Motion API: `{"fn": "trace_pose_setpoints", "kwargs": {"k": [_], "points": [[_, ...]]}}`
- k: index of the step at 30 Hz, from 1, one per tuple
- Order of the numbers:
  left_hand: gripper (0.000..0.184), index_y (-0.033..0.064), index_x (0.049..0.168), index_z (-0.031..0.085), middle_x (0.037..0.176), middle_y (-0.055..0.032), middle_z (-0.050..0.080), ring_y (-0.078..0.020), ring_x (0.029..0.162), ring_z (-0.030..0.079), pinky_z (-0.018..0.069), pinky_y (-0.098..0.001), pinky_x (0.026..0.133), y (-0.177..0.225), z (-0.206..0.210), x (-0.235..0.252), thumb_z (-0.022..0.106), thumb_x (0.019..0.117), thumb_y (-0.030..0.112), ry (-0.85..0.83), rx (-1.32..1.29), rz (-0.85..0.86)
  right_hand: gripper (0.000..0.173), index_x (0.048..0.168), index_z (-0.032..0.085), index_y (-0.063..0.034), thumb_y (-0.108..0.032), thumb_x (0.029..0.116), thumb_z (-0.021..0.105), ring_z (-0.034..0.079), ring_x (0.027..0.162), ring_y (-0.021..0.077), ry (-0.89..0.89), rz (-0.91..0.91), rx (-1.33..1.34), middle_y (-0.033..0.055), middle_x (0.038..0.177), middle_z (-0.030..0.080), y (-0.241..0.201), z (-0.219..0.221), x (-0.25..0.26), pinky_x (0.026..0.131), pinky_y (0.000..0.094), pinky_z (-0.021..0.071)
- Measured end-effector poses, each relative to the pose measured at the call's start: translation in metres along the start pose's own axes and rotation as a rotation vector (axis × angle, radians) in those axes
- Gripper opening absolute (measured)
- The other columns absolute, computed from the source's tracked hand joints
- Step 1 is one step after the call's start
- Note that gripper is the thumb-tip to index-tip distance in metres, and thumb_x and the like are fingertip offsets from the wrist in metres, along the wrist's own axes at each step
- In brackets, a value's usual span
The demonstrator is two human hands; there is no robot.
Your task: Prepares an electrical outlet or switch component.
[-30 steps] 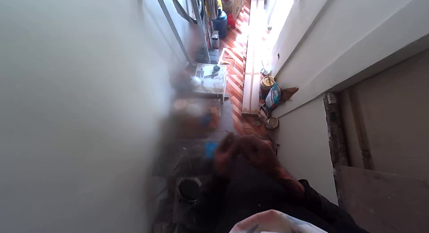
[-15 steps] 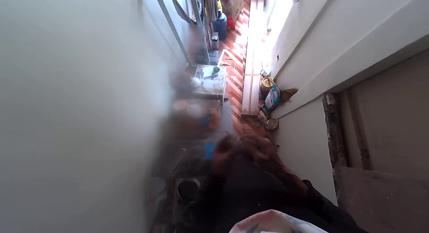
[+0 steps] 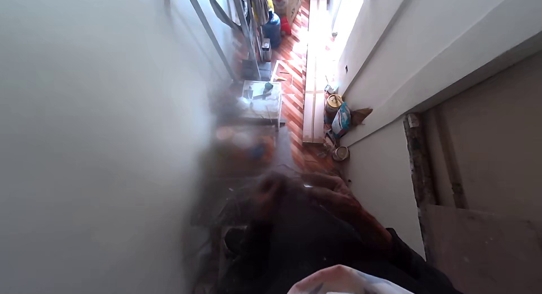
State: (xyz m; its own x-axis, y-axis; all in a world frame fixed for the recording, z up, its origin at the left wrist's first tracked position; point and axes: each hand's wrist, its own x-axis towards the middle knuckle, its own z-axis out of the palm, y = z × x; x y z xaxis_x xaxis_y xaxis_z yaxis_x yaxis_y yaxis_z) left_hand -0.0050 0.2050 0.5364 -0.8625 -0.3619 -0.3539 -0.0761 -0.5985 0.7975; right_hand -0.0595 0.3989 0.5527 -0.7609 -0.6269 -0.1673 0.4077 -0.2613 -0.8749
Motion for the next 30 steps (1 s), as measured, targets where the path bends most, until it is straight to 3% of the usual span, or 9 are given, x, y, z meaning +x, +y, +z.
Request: {"fn": "trace_pose_setpoints", "kwargs": {"k": [3, 10, 12, 15, 19, 27, 30], "points": [[0.017, -0.0002, 0.102, 0.067, 0.085, -0.0075, 0.076, -0.0159, 0.074, 0.074, 0.0642, -0.0334, 0.072, 0.003, -0.003, -0.001, 0.054, 0.0951, -0.009, 0.016, -0.007, -0.002, 0.037, 0.137, 0.057, 0.0055, -0.004, 0.1026, 0.046, 0.069, 0.084, 0.0144, -0.006, 0.002, 0.058, 0.0085, 0.105, 0.071, 0.000, 0.002, 0.000, 0.082, 0.0337, 0.0601], [0.017, 0.0008, 0.099, 0.070, 0.086, -0.0077, 0.076, -0.0161, 0.075, 0.074, 0.0643, -0.0340, 0.073, 0.002, -0.002, -0.004, 0.057, 0.0941, -0.008, 0.021, -0.005, 0.000, 0.035, 0.130, 0.064, 0.0013, 0.003, 0.0976, 0.051, 0.070, 0.084, 0.0141, 0.005, 0.046, 0.309, 0.0100, 0.117, 0.071, 0.000, 0.004, 0.002, 0.083, 0.0342, 0.0613], [0.018, 0.0001, 0.097, 0.071, 0.084, -0.0077, 0.076, -0.0154, 0.074, 0.073, 0.0639, -0.0331, 0.072, 0.002, 0.001, -0.005, 0.054, 0.0961, -0.007, 0.032, 0.003, 0.000, 0.036, 0.128, 0.063, -0.0001, 0.006, 0.0945, 0.054, 0.072, 0.082, 0.0161, 0.062, 0.040, 0.275, 0.0098, 0.113, 0.071, 0.002, 0.004, 0.003, 0.081, 0.0364, 0.0630], [0.022, 0.0013, 0.095, 0.069, 0.082, -0.0059, 0.075, -0.0140, 0.072, 0.072, 0.0636, -0.0324, 0.072, 0.005, 0.008, -0.006, 0.048, 0.0993, -0.004, 0.041, 0.021, -0.038, 0.041, 0.134, 0.053, -0.0002, 0.005, 0.0939, 0.054, 0.072, 0.081, 0.0178, 0.150, 0.020, 0.034, 0.0084, 0.101, 0.071, 0.002, 0.004, 0.005, 0.077, 0.0367, 0.0637], [0.025, 0.0016, 0.092, 0.069, 0.081, -0.0060, 0.075, -0.0143, 0.071, 0.073, 0.0641, -0.0330, 0.070, 0.006, 0.012, -0.006, 0.046, 0.0992, -0.005, 0.035, -0.001, -0.050, 0.036, 0.129, 0.059, 0.0077, 0.005, 0.0932, 0.059, 0.074, 0.082, 0.0196, 0.176, -0.014, -0.100, 0.0120, 0.099, 0.074, 0.007, 0.000, 0.008, 0.077, 0.0365, 0.0644], [0.020, 0.0013, 0.091, 0.072, 0.080, -0.0073, 0.076, -0.0152, 0.069, 0.073, 0.0637, -0.0336, 0.069, 0.002, 0.006, -0.003, 0.054, 0.0951, -0.005, -0.034, 0.026, -0.018, 0.036, 0.131, 0.060, 0.0095, 0.003, 0.0962, 0.060, 0.076, 0.084, 0.0225, 0.201, 0.084, -0.042, 0.0163, 0.100, 0.076, 0.008, 0.000, 0.011, 0.080, 0.0381, 0.0650], [0.015, 0.0014, 0.094, 0.074, 0.083, -0.0071, 0.076, -0.0151, 0.072, 0.073, 0.0638, -0.0339, 0.071, 0.001, 0.003, -0.002, 0.059, 0.0942, -0.004, -0.069, 0.072, 0.015, 0.030, 0.126, 0.062, 0.0081, 0.005, 0.0960, 0.056, 0.076, 0.088, 0.0245, 0.198, 0.093, 0.064, 0.0158, 0.103, 0.074, 0.008, -0.002, 0.011, 0.082, 0.0412, 0.0651]]}}
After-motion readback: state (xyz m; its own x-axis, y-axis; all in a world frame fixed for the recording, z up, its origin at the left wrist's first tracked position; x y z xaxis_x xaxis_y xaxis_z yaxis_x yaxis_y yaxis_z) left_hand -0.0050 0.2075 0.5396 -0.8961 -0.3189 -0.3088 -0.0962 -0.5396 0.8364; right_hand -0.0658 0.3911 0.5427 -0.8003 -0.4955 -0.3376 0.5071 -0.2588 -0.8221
